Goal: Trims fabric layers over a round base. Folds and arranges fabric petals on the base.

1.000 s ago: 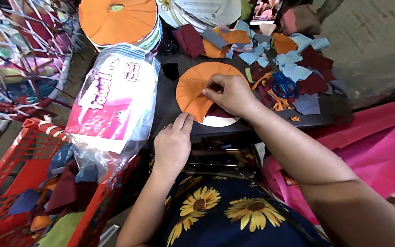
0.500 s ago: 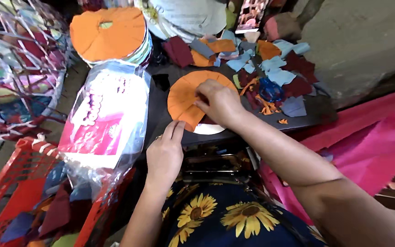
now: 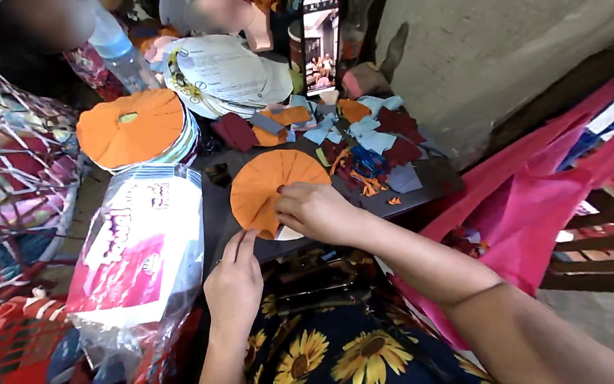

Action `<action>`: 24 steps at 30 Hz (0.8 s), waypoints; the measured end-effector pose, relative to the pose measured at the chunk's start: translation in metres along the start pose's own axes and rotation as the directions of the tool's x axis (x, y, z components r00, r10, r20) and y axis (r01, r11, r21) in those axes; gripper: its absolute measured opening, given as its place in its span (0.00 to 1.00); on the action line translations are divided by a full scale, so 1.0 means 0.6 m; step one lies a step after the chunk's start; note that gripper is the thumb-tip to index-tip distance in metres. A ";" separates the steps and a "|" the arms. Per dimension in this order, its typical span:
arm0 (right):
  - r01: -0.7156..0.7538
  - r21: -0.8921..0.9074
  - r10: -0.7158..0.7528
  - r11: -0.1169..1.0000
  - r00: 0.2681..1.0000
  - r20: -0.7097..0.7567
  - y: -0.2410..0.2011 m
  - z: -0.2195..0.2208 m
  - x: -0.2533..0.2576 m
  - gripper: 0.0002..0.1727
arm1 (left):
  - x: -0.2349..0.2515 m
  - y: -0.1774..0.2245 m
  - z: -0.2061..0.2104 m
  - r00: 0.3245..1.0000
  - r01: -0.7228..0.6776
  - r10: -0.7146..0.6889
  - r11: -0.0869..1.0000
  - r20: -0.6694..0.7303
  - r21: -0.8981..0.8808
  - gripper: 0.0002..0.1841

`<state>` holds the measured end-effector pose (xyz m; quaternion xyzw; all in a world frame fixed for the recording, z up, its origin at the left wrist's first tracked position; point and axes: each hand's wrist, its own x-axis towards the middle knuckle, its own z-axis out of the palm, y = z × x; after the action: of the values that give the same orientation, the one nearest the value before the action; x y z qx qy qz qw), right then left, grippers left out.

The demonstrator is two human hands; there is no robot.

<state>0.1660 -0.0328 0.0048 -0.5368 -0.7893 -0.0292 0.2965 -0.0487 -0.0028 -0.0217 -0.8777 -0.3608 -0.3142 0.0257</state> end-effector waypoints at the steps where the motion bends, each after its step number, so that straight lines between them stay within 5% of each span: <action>1: 0.011 -0.003 -0.011 1.000 1.000 -0.003 -0.006 -0.006 -0.018 0.10 | -0.003 0.000 -0.003 1.000 0.004 -0.004 1.000 -0.018 -0.021 0.19; 10: 0.056 -0.195 -0.060 0.979 0.998 -0.015 -0.018 0.010 -0.127 0.20 | -0.031 0.019 -0.005 0.996 -0.071 0.064 0.992 -0.064 -0.108 0.18; 19: 0.021 -0.306 -0.048 0.952 0.996 -0.081 -0.049 0.032 -0.107 0.20 | -0.032 0.020 -0.005 0.997 -0.045 0.039 0.994 -0.066 -0.102 0.17; 24: -0.060 -0.211 0.037 0.976 0.993 -0.110 -0.034 -0.014 -0.066 0.17 | -0.036 0.035 0.010 0.988 -0.136 0.126 0.983 -0.088 -0.124 0.17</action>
<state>0.1620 -0.0773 -0.0023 -0.5825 -0.7515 -0.1349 0.2787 -0.0437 -0.0299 -0.0348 -0.8863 -0.2797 -0.3692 0.0039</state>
